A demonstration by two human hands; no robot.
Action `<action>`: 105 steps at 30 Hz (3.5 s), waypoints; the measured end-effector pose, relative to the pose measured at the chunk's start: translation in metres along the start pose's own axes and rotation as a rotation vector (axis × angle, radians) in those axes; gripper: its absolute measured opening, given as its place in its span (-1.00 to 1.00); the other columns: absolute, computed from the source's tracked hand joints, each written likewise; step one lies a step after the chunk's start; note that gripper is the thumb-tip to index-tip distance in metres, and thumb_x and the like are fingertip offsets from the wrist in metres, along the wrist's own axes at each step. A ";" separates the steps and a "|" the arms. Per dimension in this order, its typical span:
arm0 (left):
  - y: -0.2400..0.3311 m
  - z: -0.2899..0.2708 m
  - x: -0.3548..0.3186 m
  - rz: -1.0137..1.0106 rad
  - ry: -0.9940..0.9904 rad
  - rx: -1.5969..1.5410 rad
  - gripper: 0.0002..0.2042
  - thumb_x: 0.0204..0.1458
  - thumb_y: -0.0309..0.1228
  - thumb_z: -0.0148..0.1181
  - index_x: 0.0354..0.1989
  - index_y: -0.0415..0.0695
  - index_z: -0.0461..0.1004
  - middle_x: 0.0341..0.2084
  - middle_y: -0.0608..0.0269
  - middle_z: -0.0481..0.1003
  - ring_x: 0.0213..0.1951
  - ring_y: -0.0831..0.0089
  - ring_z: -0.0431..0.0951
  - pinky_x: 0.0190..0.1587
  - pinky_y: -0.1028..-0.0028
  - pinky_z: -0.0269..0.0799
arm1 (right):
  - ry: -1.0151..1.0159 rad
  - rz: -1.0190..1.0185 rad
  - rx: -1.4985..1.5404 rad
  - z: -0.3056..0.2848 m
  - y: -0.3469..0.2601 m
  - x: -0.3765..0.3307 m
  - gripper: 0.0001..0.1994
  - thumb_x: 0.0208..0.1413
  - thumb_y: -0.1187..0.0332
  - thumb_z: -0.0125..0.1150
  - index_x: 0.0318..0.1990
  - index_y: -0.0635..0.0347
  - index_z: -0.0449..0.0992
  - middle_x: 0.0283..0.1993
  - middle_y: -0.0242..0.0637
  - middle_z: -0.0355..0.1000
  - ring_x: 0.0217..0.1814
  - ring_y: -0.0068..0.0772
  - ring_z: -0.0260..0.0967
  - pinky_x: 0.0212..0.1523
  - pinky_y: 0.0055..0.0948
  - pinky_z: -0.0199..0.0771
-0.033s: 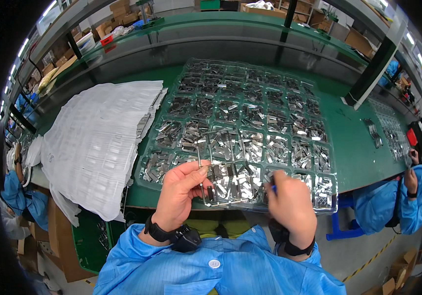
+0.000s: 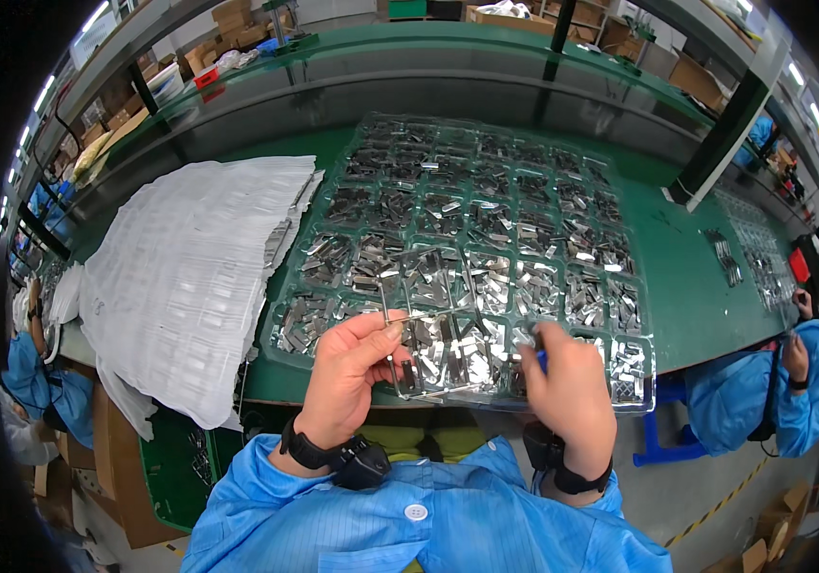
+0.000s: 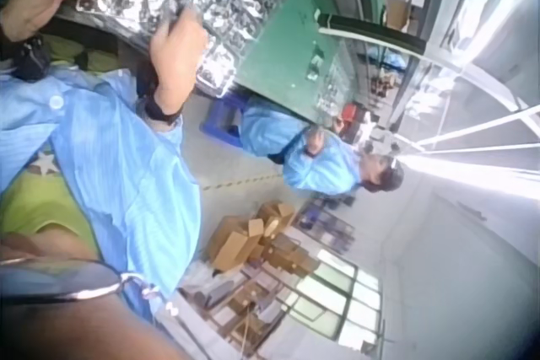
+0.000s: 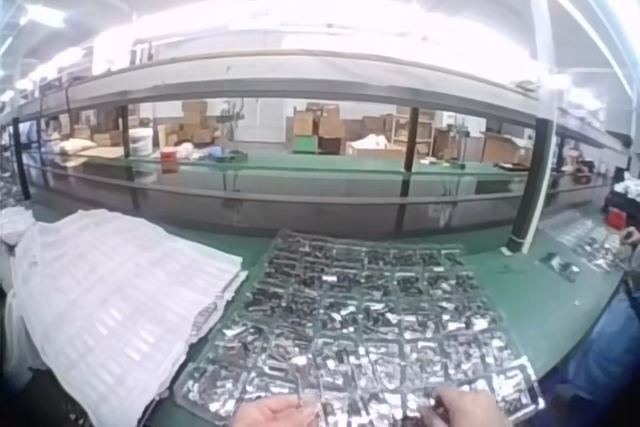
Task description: The worker is assembling and organizing metal wire frames into plastic trays at a factory workbench.
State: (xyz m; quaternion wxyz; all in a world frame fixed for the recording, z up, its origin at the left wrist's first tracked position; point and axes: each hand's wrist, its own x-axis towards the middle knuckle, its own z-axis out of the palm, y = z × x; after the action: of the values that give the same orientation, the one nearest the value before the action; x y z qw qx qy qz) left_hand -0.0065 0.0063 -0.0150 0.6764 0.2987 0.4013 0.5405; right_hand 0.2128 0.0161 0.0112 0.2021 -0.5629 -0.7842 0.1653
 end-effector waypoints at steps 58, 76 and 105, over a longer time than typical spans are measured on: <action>0.000 0.016 -0.007 -0.025 -0.031 -0.059 -0.83 0.07 -0.37 0.17 -0.52 -0.11 0.42 -0.60 0.42 0.41 -0.58 0.73 0.33 -0.55 0.70 0.19 | -0.020 -0.248 0.071 0.032 -0.033 -0.003 -0.78 -0.10 0.43 0.20 -0.26 0.23 0.40 -0.50 -0.09 0.41 -0.45 -0.01 0.42 -0.49 -0.17 0.40; -0.006 0.017 0.008 0.047 0.070 0.225 -0.72 0.11 -0.27 0.12 -0.11 -0.18 0.49 -0.59 0.46 0.40 -0.60 0.75 0.33 -0.56 0.72 0.19 | 0.223 0.099 0.359 -0.009 0.022 0.002 -0.77 0.05 0.32 0.16 -0.28 0.34 0.43 -0.55 -0.08 0.45 -0.60 -0.20 0.40 -0.53 -0.37 0.36; 0.012 0.015 0.000 -0.169 -0.160 -0.258 -0.86 0.07 -0.47 0.13 -0.26 -0.28 0.44 -0.52 0.29 0.45 -0.50 0.62 0.43 -0.49 0.70 0.36 | 0.061 -0.289 0.336 0.015 -0.028 0.010 -0.74 -0.03 0.50 0.19 -0.14 0.27 0.38 -0.32 -0.04 0.44 -0.33 0.01 0.42 -0.37 -0.23 0.42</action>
State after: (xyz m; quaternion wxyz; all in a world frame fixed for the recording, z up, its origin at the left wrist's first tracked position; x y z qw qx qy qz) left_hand 0.0001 0.0095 0.0027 0.7822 0.2164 0.2970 0.5031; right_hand 0.1794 0.0166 0.0132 0.3381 -0.4080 -0.8117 0.2459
